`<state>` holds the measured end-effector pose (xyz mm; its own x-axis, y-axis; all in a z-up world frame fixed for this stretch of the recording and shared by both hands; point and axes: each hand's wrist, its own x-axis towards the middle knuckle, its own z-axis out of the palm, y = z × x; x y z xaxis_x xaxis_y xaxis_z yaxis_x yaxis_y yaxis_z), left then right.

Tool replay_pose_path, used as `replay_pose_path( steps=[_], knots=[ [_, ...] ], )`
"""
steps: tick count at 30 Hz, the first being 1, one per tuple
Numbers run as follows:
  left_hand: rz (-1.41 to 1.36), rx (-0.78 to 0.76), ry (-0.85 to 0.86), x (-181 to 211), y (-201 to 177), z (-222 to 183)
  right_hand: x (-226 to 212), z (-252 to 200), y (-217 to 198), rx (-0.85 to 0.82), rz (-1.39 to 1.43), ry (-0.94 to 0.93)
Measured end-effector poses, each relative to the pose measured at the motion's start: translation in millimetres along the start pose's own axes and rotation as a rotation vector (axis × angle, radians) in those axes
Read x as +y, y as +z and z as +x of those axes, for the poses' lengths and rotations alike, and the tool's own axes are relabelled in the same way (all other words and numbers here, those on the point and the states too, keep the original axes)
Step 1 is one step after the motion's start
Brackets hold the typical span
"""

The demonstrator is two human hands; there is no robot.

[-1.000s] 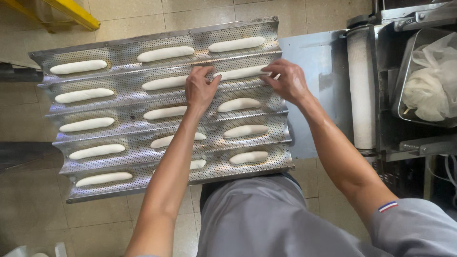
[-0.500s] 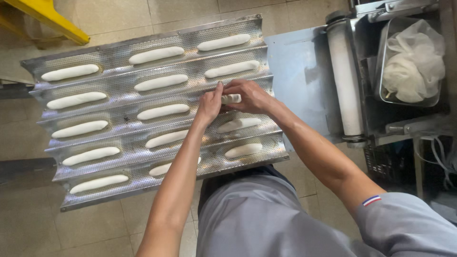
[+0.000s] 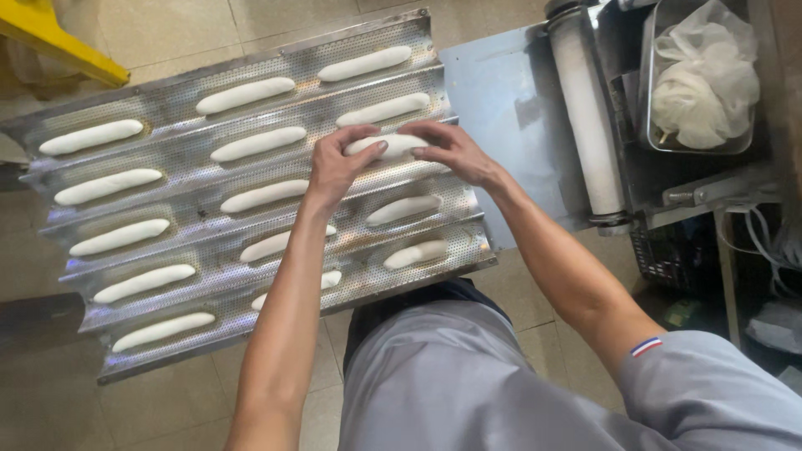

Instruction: The person places pieces of dough onto the slots of a metal baking tray and slides the tray into a metal rack.

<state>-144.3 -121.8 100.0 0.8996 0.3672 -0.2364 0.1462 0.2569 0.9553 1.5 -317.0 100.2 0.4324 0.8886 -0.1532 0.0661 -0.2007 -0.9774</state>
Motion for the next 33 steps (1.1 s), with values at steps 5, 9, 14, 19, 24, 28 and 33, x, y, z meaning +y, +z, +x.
replay_pose_path(
  steps=[5,9,14,19,24,28,33],
  knots=[
    [0.102,0.001,-0.097,-19.8,-6.1,0.6,-4.3,-1.6,-2.0,0.103,-0.078,0.209],
    [0.187,0.027,-0.189,-36.4,-27.2,-2.7,4.0,-12.0,-23.8,0.183,-0.183,0.332],
    [0.131,0.024,-0.284,-51.1,-32.4,-4.3,21.8,-16.7,-32.1,0.159,-0.392,0.178],
    [0.299,0.185,-0.314,-54.5,-31.9,-13.8,32.5,-22.9,-35.9,0.206,-0.639,0.113],
    [0.918,0.384,-0.087,-66.5,-18.4,-18.8,48.3,-26.8,-38.8,0.261,-0.702,0.025],
    [0.921,0.31,0.109,-72.1,-13.7,-27.4,35.9,-27.7,-34.0,0.226,-0.764,-0.09],
    [0.799,0.401,0.212,-61.3,-16.9,-43.4,6.0,-37.5,-3.0,0.257,-0.758,-0.069]
  ],
)
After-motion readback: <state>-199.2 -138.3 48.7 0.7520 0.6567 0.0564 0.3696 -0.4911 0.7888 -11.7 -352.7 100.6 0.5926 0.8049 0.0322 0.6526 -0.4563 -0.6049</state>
